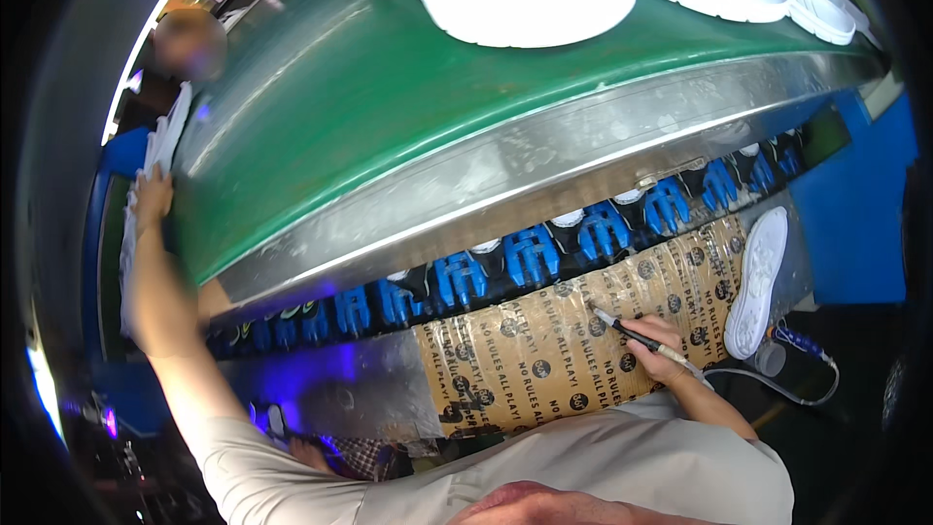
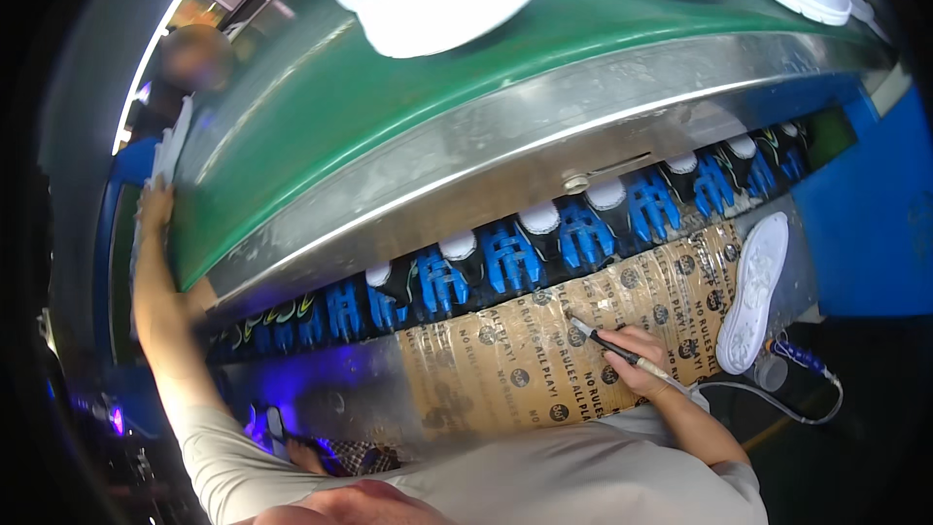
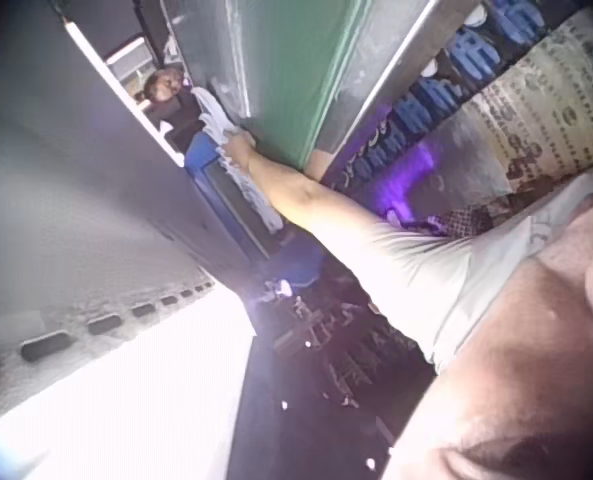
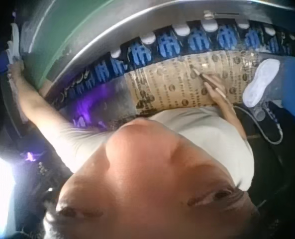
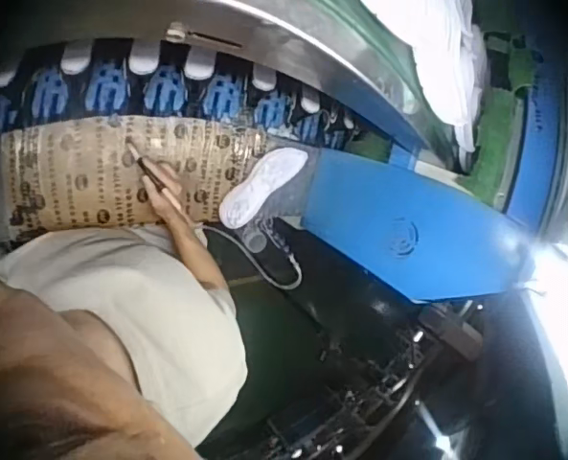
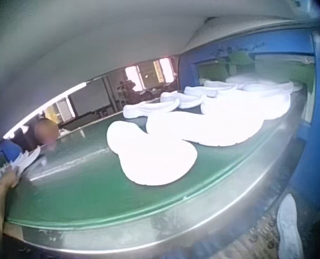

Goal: The person repeatedly picks up white slipper soles from a conveyor belt, paints the bottom surface with a brush, and places them back on the belt. The process is continuous and repetitive, with the person handling one slipper at a time.

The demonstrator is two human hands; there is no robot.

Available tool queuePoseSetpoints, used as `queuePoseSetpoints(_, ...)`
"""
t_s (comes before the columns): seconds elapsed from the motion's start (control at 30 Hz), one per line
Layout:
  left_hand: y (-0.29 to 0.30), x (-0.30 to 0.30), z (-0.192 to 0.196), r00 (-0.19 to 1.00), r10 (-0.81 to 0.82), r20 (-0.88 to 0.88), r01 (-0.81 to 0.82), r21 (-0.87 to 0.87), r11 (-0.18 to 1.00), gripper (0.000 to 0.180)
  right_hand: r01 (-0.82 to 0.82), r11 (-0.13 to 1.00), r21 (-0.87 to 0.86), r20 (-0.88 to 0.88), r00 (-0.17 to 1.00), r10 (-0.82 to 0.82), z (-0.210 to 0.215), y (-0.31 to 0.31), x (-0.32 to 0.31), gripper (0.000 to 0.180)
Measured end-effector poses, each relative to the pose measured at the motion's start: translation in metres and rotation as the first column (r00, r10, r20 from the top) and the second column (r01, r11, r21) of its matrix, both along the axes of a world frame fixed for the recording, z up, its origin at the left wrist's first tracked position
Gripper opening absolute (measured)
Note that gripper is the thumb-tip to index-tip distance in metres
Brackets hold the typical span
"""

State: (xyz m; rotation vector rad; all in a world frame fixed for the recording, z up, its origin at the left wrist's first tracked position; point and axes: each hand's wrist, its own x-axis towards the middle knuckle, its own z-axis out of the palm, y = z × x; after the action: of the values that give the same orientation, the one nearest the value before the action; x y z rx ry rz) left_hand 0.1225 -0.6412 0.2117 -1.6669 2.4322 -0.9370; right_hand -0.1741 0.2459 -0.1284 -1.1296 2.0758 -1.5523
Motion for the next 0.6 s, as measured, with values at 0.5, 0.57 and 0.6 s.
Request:
queuePoseSetpoints(0.5, 0.11, -0.06, -0.015, 0.947, -0.051, -0.316, -0.012, -0.195, 0.981, 0.073, 0.037, 0.998, -0.058, -0.044, 0.998, -0.04, -0.007, 0.002, 0.006, 0.033)
queuePoseSetpoints(0.57, 0.1, -0.016, -0.003, 0.93, -0.058, -0.364, 0.058, -0.011, 0.998, 0.073, 0.001, 0.998, -0.068, -0.051, 0.999, -0.004, -0.01, -0.001, 0.005, 0.034)
queuePoseSetpoints(0.6, 0.106, -0.005, -0.005, 0.914, -0.104, -0.392, 0.108, -0.013, 0.994, 0.076, -0.003, 0.996, -0.085, -0.045, 0.999, -0.001, -0.01, -0.002, 0.005, 0.034)
